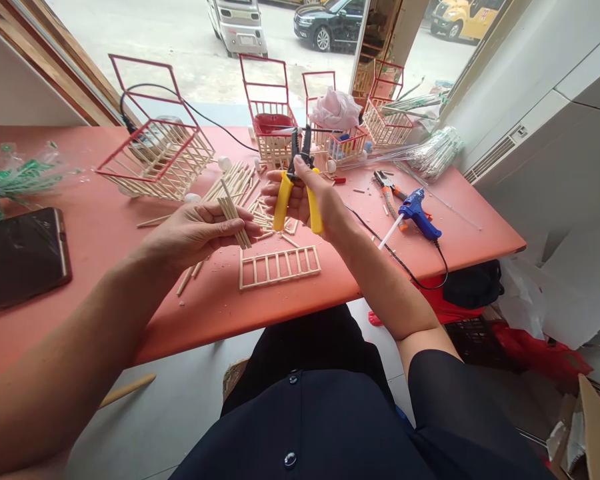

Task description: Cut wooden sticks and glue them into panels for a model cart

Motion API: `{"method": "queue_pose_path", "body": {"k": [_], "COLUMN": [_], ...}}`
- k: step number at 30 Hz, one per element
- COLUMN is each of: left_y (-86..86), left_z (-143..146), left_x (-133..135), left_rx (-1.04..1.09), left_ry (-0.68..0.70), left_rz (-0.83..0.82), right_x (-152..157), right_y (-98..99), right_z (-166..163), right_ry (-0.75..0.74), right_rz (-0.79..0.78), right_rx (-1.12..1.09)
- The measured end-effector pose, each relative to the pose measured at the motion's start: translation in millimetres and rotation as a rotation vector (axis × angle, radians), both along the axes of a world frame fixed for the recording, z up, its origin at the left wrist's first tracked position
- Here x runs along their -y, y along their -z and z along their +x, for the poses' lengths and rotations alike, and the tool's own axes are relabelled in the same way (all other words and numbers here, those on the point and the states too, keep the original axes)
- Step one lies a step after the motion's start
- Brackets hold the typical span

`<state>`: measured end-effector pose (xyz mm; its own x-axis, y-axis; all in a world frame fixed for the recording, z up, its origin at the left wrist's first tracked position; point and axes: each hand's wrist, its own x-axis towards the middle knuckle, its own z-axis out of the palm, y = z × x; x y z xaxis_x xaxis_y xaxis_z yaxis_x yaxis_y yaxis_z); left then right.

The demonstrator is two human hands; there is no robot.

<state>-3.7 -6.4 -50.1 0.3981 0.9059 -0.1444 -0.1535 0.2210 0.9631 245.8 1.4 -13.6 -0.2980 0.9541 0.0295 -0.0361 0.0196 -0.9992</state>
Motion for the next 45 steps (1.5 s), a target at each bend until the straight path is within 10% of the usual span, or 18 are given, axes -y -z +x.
{"method": "queue_pose_path", "body": {"k": [14, 26, 45], "left_y": [-6.1, -3.6, -14.9], "left_z": [0, -6, -5], "left_x": [8, 3, 7], "left_rx": [-0.123, -0.176, -0.479], "left_ry": [0.082, 0.269, 0.204], "left_rz": [0.126, 0.153, 0.183], "right_x": [12, 9, 15], "right_y": [-21.1, -23.4, -33.2], "right_z": [16, 3, -15], "right_ry": [-0.335, -0.415, -0.407], "right_rz": [0.35, 0.298, 0.218], "right_rx": [0.921, 1.017, 1.195]}}
